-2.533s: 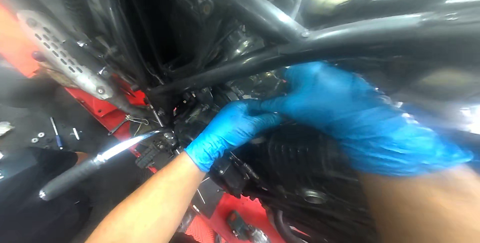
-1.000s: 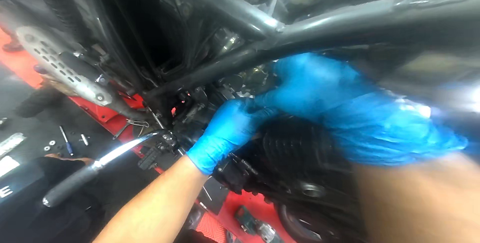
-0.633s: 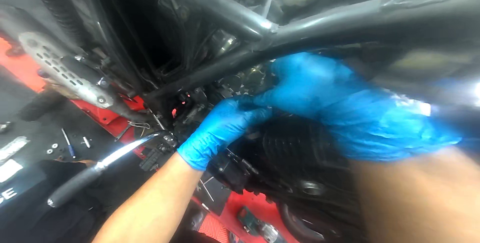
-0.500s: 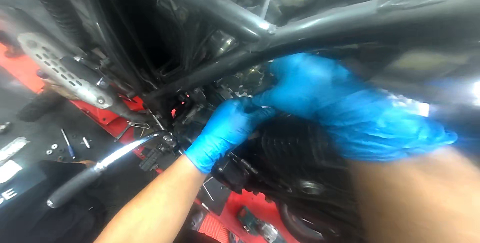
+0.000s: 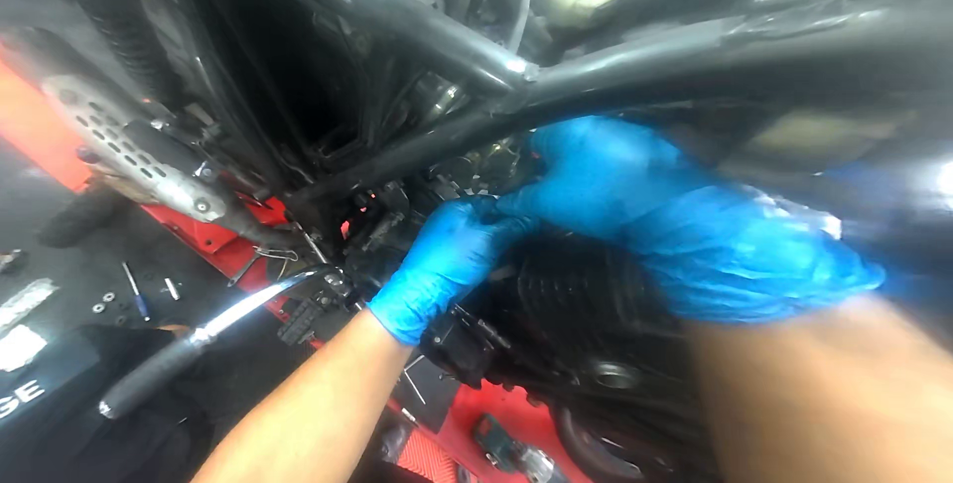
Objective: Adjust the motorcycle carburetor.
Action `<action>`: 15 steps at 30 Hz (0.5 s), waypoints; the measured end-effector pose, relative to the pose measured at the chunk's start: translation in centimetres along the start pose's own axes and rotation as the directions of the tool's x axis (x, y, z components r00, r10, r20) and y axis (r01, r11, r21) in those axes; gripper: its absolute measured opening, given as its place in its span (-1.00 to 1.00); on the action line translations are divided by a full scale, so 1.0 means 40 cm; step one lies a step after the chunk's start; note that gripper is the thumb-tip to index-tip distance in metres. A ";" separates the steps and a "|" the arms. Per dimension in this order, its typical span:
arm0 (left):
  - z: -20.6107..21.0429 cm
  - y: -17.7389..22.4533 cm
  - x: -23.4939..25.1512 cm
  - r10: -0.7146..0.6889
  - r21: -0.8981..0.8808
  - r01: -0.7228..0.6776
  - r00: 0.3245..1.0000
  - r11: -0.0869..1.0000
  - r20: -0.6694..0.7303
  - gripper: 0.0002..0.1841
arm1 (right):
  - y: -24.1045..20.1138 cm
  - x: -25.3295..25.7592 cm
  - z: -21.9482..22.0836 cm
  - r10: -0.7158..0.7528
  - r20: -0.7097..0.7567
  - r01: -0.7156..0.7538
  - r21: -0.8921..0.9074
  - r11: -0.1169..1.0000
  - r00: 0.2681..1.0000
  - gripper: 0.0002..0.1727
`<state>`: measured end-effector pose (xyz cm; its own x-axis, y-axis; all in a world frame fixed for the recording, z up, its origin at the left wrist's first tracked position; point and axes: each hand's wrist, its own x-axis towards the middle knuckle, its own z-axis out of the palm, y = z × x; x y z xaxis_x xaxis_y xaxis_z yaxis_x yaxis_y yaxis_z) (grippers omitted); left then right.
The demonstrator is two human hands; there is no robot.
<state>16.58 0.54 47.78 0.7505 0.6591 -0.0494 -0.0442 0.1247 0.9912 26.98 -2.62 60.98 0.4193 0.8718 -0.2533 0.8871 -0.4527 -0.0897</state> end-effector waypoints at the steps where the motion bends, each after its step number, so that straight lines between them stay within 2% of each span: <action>1: 0.001 0.003 0.001 -0.010 -0.026 0.010 1.000 1.000 0.004 -0.85 | -0.001 -0.002 -0.001 -0.002 0.000 0.002 0.007 1.000 1.000 -0.60; 7: -0.004 0.009 -0.001 -0.017 -0.076 0.020 0.999 0.997 0.048 -0.86 | 0.006 0.001 0.000 -0.014 0.005 0.014 -0.008 1.000 1.000 -0.59; 12: -0.004 0.011 0.006 -0.004 0.217 -0.009 0.998 0.976 0.056 -0.77 | 0.022 -0.009 0.008 -0.032 -0.024 0.032 0.022 0.999 0.999 -0.61; 14: -0.004 0.023 0.004 -0.009 0.213 -0.004 0.998 0.977 0.061 -0.80 | 0.019 -0.006 0.001 -0.051 -0.018 0.051 0.003 0.999 0.999 -0.62; 15: -0.003 0.028 0.001 -0.017 0.194 0.005 0.998 0.981 0.060 -0.82 | 0.045 0.023 0.013 -0.130 -0.041 0.129 -0.022 0.991 0.991 -0.59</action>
<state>16.47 0.78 48.89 0.7891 0.6114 -0.0592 0.0888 -0.0182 0.9959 28.87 -2.72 60.08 0.3079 0.9302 -0.1996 0.9379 -0.3321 -0.1008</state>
